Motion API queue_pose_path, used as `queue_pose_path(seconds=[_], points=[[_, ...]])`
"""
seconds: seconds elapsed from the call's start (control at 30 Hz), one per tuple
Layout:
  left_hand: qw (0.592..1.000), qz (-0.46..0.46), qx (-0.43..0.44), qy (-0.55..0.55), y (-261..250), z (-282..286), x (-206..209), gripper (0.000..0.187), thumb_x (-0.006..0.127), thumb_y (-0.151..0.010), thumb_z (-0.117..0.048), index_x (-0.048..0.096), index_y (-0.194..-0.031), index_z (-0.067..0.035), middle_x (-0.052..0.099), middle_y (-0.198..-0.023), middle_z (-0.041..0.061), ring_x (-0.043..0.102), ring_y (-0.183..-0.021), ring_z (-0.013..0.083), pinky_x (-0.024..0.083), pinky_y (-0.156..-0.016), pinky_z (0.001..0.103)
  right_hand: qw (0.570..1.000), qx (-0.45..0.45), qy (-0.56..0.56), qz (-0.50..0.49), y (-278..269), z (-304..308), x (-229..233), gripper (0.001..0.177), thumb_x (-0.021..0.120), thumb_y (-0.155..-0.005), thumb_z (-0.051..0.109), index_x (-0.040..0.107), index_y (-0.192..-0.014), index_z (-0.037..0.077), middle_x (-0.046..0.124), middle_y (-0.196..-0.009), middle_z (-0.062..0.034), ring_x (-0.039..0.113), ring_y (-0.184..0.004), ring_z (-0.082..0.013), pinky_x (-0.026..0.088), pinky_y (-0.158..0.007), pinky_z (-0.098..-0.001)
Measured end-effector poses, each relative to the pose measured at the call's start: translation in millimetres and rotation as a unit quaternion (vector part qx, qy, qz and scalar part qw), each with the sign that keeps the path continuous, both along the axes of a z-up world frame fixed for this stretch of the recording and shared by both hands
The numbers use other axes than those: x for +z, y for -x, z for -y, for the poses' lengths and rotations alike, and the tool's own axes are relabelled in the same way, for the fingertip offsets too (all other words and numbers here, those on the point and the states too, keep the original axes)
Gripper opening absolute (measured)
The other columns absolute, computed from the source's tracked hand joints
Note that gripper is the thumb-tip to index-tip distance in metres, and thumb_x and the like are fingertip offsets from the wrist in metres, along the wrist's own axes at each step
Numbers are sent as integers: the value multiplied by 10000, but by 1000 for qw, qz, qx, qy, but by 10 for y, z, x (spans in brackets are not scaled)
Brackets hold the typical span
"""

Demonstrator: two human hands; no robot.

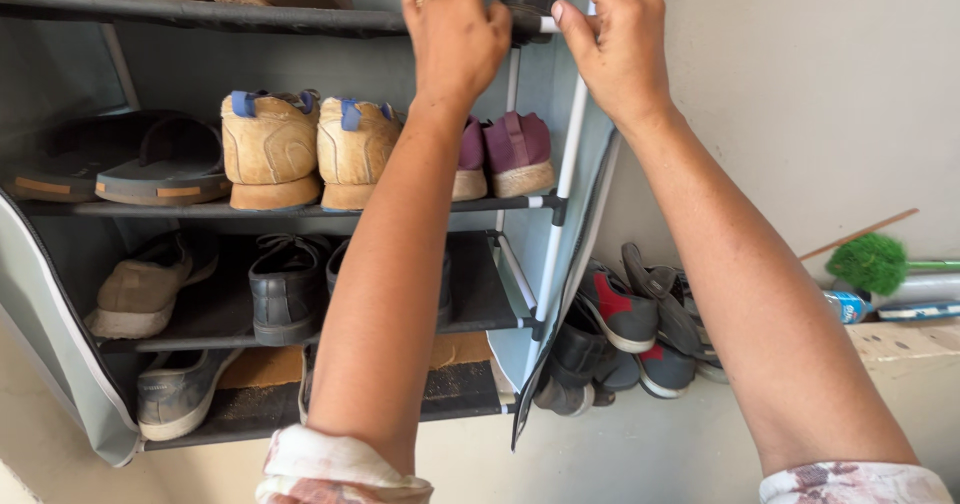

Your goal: The person removes various shoes from a pile on the floor and places them onto a multi-tiered shoe rack. They handle multiple pairs of shoes, including sneakers, sandals, and boots, arranging them neatly on the shelves.

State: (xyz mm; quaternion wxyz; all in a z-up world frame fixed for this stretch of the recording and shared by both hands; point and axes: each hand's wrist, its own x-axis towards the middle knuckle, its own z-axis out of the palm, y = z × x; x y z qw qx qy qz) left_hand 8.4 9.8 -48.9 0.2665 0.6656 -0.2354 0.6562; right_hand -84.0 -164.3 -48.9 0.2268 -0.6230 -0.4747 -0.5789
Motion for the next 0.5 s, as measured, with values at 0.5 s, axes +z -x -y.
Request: queue_pose_path(seconds=[0.5], points=[[994,101,-32,28,730,191,-336,138,641,-902,-128,695,-985,-32,697,-973,170,608,-1004,407,433,-970,531,988,-78,-38,-129,457,811,-382,102,689,-1097,59,718,-1149,-23,741,-948,-84,696,-749,-103,525,-538,-218]])
